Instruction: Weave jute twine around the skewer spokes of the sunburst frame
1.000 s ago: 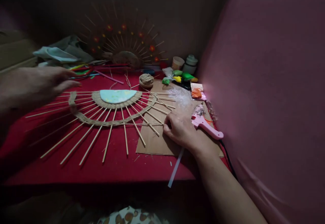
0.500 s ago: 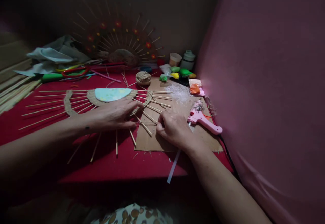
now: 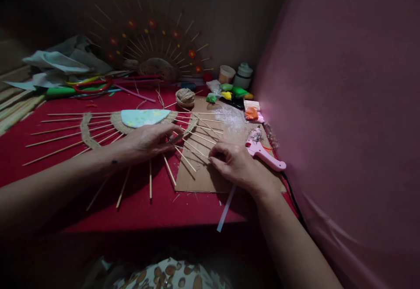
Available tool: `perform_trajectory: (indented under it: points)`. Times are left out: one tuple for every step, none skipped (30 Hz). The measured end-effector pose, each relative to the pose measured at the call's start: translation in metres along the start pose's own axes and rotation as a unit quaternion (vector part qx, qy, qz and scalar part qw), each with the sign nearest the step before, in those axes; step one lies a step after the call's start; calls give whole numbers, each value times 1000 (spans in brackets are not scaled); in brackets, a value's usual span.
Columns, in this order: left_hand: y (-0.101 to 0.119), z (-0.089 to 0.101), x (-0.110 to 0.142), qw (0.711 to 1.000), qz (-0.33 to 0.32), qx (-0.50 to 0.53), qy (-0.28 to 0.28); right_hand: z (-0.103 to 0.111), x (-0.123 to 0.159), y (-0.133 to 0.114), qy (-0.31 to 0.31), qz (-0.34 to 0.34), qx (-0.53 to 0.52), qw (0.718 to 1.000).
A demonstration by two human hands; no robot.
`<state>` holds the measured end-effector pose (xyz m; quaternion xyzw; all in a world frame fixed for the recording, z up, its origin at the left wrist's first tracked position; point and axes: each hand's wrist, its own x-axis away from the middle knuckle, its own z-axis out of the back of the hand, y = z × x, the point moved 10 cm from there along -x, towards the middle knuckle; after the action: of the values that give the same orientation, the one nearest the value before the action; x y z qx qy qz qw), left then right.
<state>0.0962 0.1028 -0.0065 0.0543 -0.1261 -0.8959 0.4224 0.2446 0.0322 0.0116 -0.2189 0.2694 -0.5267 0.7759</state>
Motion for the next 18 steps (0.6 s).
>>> perform_trajectory:
  points:
    - [0, 1, 1, 1000, -2, 5, 4, -2, 2, -2, -16, 4, 3, 1000]
    - [-1, 2, 1, 1000, -3, 11, 7, -4, 3, -3, -28, 10, 12, 999]
    - [-1, 2, 2, 1000, -5, 15, 10, -6, 4, -6, -36, 20, 24, 999]
    - [-2, 2, 2, 1000, -6, 18, 14, -6, 5, -8, -40, 31, 36, 998]
    - [-2, 3, 3, 1000, -8, 22, 20, -7, 6, -9, -41, 42, 48, 997]
    - [-2, 4, 4, 999, -9, 26, 25, -7, 6, -10, -40, 50, 59, 996]
    - [-1, 5, 4, 999, -10, 30, 29, -7, 6, -10, -40, 56, 68, 995]
    - [0, 7, 5, 999, -11, 33, 33, -8, 6, -9, -37, 59, 76, 995]
    - [1, 9, 6, 999, -11, 37, 34, -7, 6, -8, -31, 60, 83, 994]
    - [2, 10, 7, 999, -11, 39, 31, -5, 6, -8, -19, 63, 92, 994]
    - [3, 11, 8, 999, -11, 40, 28, -2, 5, -8, -2, 67, 102, 993]
    - [3, 12, 9, 999, -10, 40, 25, 1, 5, -9, 19, 74, 112, 991]
    - [4, 12, 9, 999, -9, 40, 24, 5, 5, -11, 41, 83, 125, 988]
    - [4, 13, 10, 999, -8, 39, 24, 9, 5, -13, 60, 93, 140, 984]
    - [3, 12, 10, 999, -7, 39, 23, 12, 4, -16, 73, 103, 156, 980]
    - [2, 11, 11, 999, -6, 37, 21, 14, 3, -18, 81, 109, 172, 976]
    - [2, 10, 11, 999, -8, 35, 18, 16, 2, -19, 87, 113, 188, 972]
    - [1, 8, 11, 999, -10, 32, 16, 17, 1, -20, 90, 117, 204, 968]
